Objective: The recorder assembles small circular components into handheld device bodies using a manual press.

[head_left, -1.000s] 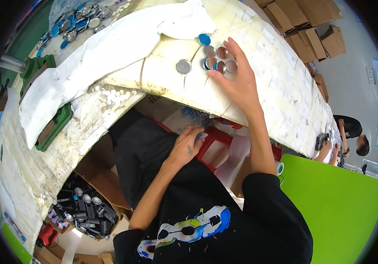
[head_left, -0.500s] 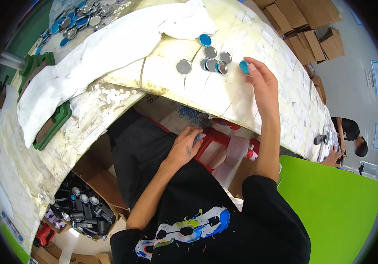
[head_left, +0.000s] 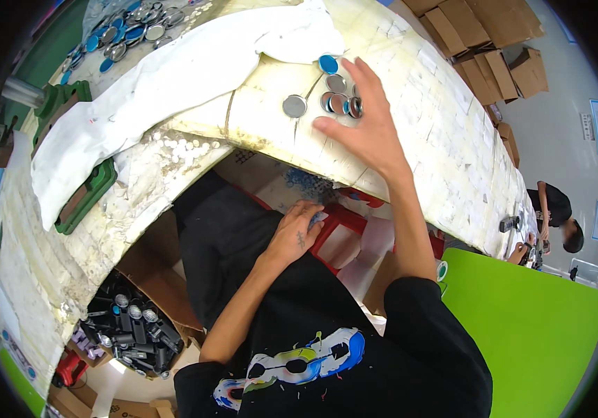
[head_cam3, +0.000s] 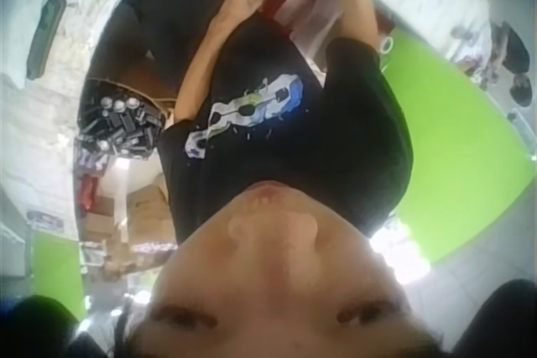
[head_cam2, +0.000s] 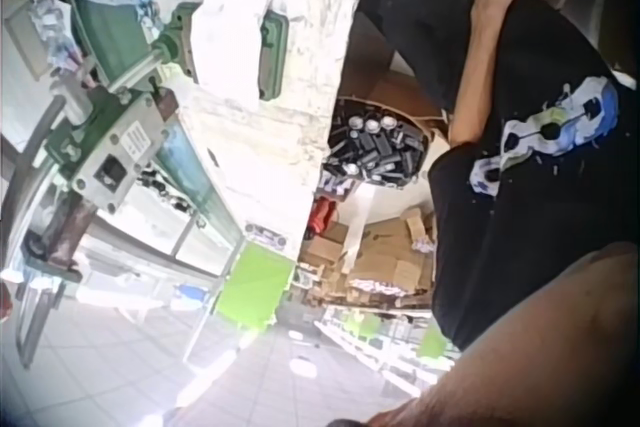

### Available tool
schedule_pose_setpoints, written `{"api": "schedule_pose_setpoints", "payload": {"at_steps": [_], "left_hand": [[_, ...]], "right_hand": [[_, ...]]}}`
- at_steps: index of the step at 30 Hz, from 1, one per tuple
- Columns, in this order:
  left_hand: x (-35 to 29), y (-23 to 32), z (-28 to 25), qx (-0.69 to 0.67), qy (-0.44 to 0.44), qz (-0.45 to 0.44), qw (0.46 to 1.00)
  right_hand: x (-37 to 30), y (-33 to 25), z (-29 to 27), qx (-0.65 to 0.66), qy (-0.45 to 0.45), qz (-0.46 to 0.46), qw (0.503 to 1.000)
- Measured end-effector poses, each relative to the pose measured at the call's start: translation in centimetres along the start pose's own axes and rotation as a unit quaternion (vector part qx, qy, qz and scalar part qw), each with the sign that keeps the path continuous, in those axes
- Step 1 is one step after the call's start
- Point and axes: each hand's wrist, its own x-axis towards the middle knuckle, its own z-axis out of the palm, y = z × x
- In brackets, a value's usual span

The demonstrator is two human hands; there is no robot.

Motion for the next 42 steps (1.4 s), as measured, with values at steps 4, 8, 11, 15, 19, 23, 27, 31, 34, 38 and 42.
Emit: {"api": "schedule_pose_setpoints", "payload": {"at_steps": [4, 8, 11, 15, 19, 23, 27, 31, 34, 38, 42], "left_hand": [[0.0, -0.1, 0.1, -0.006, 0.010, -0.010, 1.000], [-0.1, -0.1, 0.1, -0.015, 0.010, -0.014, 1.000], [-0.1, -0.2, 0.1, -0.015, 0.009, -0.007, 1.000], [-0.1, -0.1, 0.2, -0.013, 0.000, -0.015, 1.000], [-0.1, -0.4, 0.3, -0.008, -0.001, -0.012, 1.000], [0.0, -0.3, 0.1, -0.008, 0.001, -0.016, 1.000], [0.0, -0.4, 0.1, -0.015, 0.009, -0.016, 1.000], [-0.1, -0.1, 0.1, -0.014, 0.005, -0.013, 1.000], [-0.2, -0.2, 0.1, -0.014, 0.007, -0.006, 1.000], [-0.1, -0.2, 0.1, -0.017, 0.005, -0.011, 1.000], [-0.3, -0.2, 0.0, -0.015, 0.002, -0.008, 1.000]], "right_hand": [[0.8, -1.1, 1.9, -0.031, 0.001, -0.060, 0.998], [1.2, -1.4, 2.6, -0.058, 0.019, -0.058, 0.996], [1.4, -1.5, 2.8, -0.015, 0.041, -0.032, 0.999], [1.4, -1.4, 2.7, 0.009, 0.059, -0.037, 0.998], [1.4, -1.8, 2.7, -0.037, 0.048, -0.108, 0.992], [1.0, -1.3, 2.9, -0.006, 0.073, -0.093, 0.993], [0.5, -1.3, 2.3, -0.051, 0.099, -0.091, 0.990], [1.0, -0.9, 2.0, -0.084, 0.103, -0.129, 0.983], [0.5, -1.0, 2.2, -0.090, 0.083, -0.118, 0.985], [0.4, -1.0, 2.3, -0.084, 0.079, -0.089, 0.989], [1.0, -0.9, 2.2, -0.127, 0.065, -0.104, 0.984]]}}
